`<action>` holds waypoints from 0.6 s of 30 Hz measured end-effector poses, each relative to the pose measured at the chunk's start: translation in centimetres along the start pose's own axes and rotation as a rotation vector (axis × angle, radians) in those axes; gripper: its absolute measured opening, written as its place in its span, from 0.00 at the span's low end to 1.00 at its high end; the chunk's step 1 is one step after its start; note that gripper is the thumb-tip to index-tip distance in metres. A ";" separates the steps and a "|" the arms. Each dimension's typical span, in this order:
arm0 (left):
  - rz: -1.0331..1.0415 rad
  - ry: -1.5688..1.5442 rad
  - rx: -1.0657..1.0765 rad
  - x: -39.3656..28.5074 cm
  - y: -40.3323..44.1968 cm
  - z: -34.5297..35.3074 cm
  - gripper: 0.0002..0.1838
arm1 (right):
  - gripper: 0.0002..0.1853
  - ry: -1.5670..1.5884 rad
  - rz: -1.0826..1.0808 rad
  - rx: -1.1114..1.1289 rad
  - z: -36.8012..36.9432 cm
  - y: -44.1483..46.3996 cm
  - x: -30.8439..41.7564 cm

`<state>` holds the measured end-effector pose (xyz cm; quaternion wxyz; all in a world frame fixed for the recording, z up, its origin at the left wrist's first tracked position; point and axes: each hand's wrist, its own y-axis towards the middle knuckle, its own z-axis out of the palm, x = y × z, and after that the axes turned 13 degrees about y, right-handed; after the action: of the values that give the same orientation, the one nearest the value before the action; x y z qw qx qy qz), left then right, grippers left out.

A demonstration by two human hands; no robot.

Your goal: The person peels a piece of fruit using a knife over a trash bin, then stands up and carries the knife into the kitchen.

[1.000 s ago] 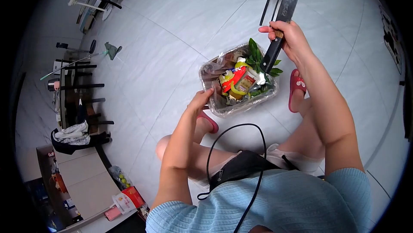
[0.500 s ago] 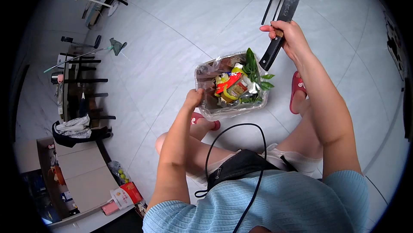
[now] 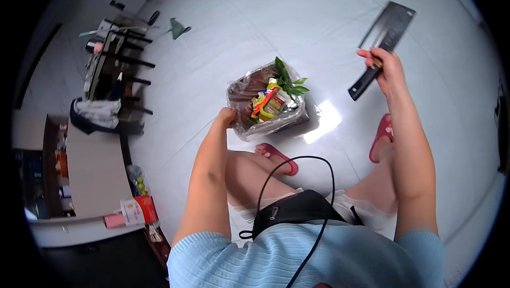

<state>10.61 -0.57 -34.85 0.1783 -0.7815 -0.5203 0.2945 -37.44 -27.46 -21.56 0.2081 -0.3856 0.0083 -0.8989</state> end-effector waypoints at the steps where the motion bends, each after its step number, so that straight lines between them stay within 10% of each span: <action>1: -0.058 -0.057 0.068 0.2 0.3 0.0 0.13 | 0.08 0.031 0.012 -0.014 -1.7 0.6 -0.4; 9: -0.230 -0.520 -0.094 11.1 13.7 17.3 0.08 | 0.06 -0.026 0.163 0.029 -27.7 20.8 -13.2; 18: -0.434 -1.088 -0.620 -4.6 14.5 35.4 0.19 | 0.14 -0.272 0.055 0.153 -50.5 50.7 -8.9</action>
<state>-3.32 -11.50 -69.04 -0.2878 -0.4140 -0.7425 0.4410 -48.53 -77.72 -72.07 0.2604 -0.4864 -0.0781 -0.8303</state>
